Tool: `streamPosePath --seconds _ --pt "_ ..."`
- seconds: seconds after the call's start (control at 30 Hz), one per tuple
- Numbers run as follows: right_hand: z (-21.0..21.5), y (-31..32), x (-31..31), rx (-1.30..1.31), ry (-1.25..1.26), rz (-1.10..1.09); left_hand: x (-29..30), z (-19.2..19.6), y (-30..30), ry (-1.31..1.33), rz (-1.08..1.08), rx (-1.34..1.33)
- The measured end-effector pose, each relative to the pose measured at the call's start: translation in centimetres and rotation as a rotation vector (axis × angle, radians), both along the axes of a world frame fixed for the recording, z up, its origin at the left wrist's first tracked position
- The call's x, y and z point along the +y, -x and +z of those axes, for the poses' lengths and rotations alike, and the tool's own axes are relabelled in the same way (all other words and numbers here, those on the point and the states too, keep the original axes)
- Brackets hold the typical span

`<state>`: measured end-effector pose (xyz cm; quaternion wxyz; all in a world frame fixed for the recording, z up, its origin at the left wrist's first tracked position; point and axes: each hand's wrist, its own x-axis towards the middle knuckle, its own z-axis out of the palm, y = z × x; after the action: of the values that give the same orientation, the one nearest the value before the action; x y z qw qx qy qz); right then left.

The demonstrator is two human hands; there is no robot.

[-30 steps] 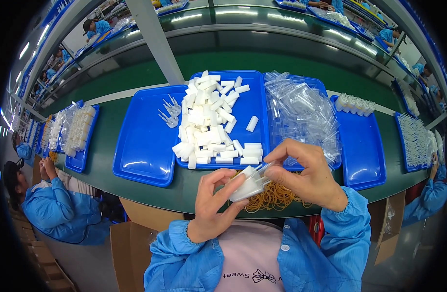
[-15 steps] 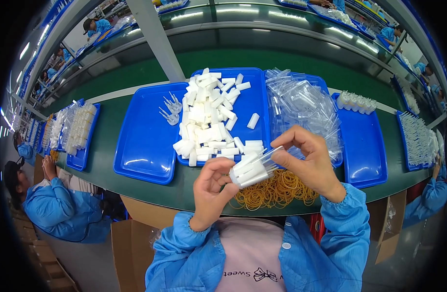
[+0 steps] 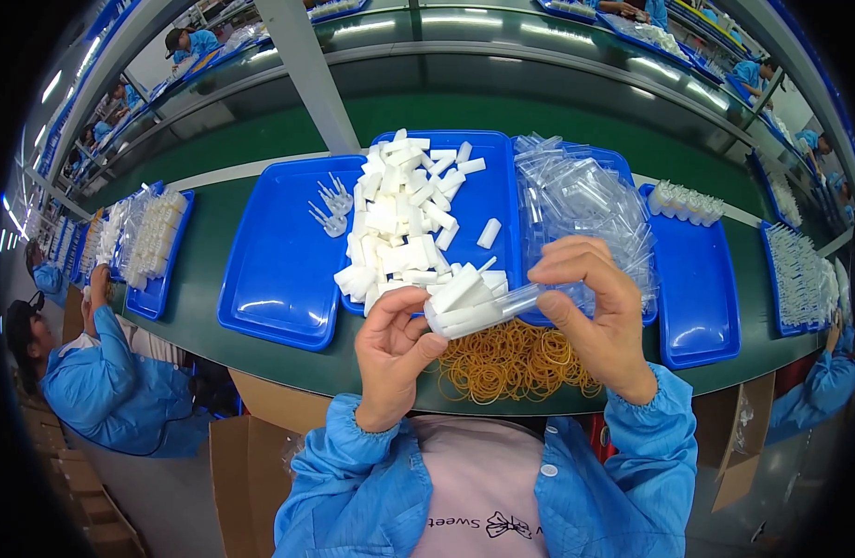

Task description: The person assembles units by attaching white foam pieces onto the prongs of a plastic base, sliding clear plastic tubes over the foam pieces, and wrapping a rubber band around the bundle.

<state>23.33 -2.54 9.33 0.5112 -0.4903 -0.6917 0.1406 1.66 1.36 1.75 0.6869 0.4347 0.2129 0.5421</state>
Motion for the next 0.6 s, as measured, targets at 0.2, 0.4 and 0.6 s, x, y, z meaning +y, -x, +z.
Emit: streamPosePath --seconds 0.2,0.4,0.6 --pt "-0.1 0.6 -0.5 0.030 0.064 0.019 -0.6 0.1 0.3 -0.137 0.010 0.052" --pt "0.6 1.2 -1.0 0.053 0.084 0.072 -1.3 0.9 0.6 -0.233 0.000 0.083" --pt "0.8 1.7 -1.3 0.031 0.075 0.100 -1.8 0.9 0.5 -0.248 -0.007 0.105"
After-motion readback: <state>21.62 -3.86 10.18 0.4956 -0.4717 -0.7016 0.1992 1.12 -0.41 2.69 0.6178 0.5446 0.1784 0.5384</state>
